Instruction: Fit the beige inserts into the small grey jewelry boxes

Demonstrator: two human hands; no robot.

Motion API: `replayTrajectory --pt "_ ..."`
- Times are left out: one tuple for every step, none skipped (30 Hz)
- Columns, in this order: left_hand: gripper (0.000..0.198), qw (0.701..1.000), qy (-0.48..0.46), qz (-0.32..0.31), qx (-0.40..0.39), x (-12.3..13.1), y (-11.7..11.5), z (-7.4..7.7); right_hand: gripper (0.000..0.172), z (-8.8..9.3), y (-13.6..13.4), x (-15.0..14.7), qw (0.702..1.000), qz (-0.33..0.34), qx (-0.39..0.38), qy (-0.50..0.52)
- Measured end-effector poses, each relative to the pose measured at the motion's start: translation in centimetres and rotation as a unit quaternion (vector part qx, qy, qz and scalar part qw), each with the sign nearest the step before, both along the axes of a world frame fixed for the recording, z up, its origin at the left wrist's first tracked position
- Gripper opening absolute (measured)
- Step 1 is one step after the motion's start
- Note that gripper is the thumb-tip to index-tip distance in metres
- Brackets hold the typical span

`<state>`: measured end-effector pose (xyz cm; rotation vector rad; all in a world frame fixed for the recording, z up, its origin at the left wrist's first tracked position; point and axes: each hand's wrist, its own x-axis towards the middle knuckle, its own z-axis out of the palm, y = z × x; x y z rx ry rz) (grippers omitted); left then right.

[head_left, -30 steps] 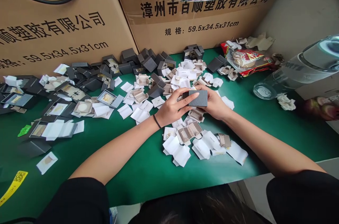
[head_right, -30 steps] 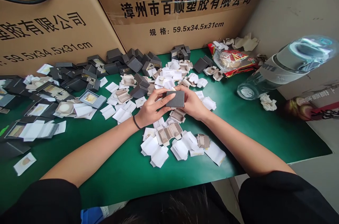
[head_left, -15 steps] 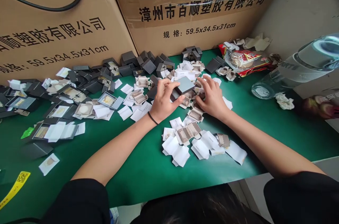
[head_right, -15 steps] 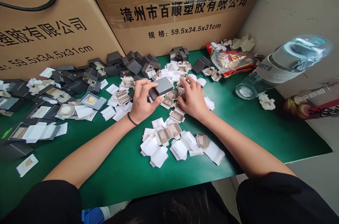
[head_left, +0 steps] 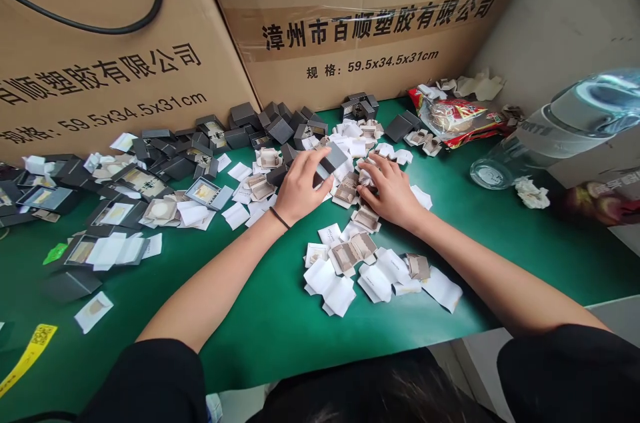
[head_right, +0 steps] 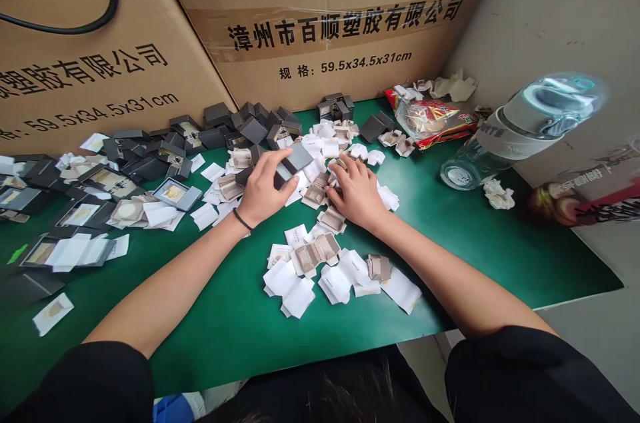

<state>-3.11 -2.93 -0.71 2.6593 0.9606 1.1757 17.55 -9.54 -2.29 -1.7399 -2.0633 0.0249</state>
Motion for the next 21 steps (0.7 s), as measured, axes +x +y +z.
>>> replayTrajectory --pt "0.045 0.999 -0.030 0.017 0.014 -0.1 0.1 0.5 0.042 0.0 0.0 0.0 1.000 0.001 -0.005 -0.003" --pt "0.045 0.997 -0.056 0.040 0.024 -0.3 0.3 1.0 0.042 0.1 0.0 0.0 1.000 0.002 -0.012 -0.005" --pt "0.045 0.995 -0.076 0.063 0.028 -0.5 0.5 1.6 0.042 0.1 -0.1 -0.1 1.000 0.003 -0.017 -0.007" --pt "0.043 0.992 -0.088 0.084 0.029 -0.9 0.8 2.1 0.042 0.2 -0.1 -0.1 1.000 0.006 -0.021 -0.008" --pt "0.042 0.990 -0.093 0.100 0.026 -1.2 1.2 2.6 0.042 0.2 -0.1 -0.1 1.000 0.008 -0.023 -0.009" --pt "0.041 0.989 -0.101 0.109 0.021 -1.7 1.6 3.0 0.042 0.2 -0.1 -0.1 1.000 0.012 -0.023 -0.010" --pt "0.040 0.986 -0.113 0.119 0.011 -2.1 2.2 3.3 0.042 0.2 -0.1 -0.1 1.000 0.015 -0.022 -0.011" --pt "0.040 0.983 -0.128 0.129 -0.003 -2.6 2.8 3.5 0.041 0.2 0.0 -0.1 1.000 0.018 -0.020 -0.013" --pt "0.040 0.980 -0.143 0.136 -0.023 -3.1 3.4 3.6 0.040 0.2 0.0 -0.1 0.999 0.019 -0.020 -0.016" --pt "0.039 0.976 -0.159 0.139 -0.047 -3.6 4.1 3.5 0.040 0.1 0.0 -0.1 0.999 0.020 -0.021 -0.018" --pt "0.039 0.973 -0.173 0.135 -0.072 -4.0 4.8 3.4 0.040 0.1 0.0 -0.1 0.999 0.020 -0.022 -0.021" --pt "0.041 0.968 -0.195 0.132 -0.092 -4.3 5.4 3.2 0.040 0.1 0.0 -0.1 0.999 0.020 -0.023 -0.023" --pt "0.042 0.962 -0.218 0.132 -0.103 -4.6 5.9 3.0 0.040 0.1 0.0 -0.1 0.999 0.020 -0.024 -0.025" --pt "0.043 0.958 -0.230 0.127 -0.116 -4.8 6.4 2.8 0.040 0.1 0.0 -0.1 0.999 0.019 -0.024 -0.026" --pt "0.044 0.954 -0.241 0.126 -0.126 -5.0 6.8 2.5 0.040 0.1 0.1 -0.1 0.999 0.019 -0.023 -0.026" --pt "0.045 0.951 -0.248 0.127 -0.132 -5.2 7.1 2.3 0.040 0.0 0.1 -0.1 0.999 0.019 -0.023 -0.026" --pt "0.045 0.949 -0.250 0.131 -0.138 -5.3 7.3 2.1 0.040 0.0 0.1 -0.1 0.999 0.020 -0.022 -0.026" --pt "0.045 0.948 -0.250 0.138 -0.142 -5.5 7.4 1.9 0.040 0.0 0.1 -0.1 0.999 0.021 -0.021 -0.026" --pt "0.044 0.948 -0.244 0.147 -0.144 -5.6 7.5 1.8 0.040 0.0 0.1 -0.1 0.999 0.023 -0.021 -0.026" --pt "0.044 0.949 -0.232 0.155 -0.145 -5.8 7.5 1.8 0.040 0.0 0.1 -0.1 0.999 0.024 -0.022 -0.026" --pt "0.044 0.953 -0.214 0.162 -0.142 -6.0 7.3 1.8 0.040 0.0 0.1 -0.1 0.999 0.024 -0.022 -0.027"
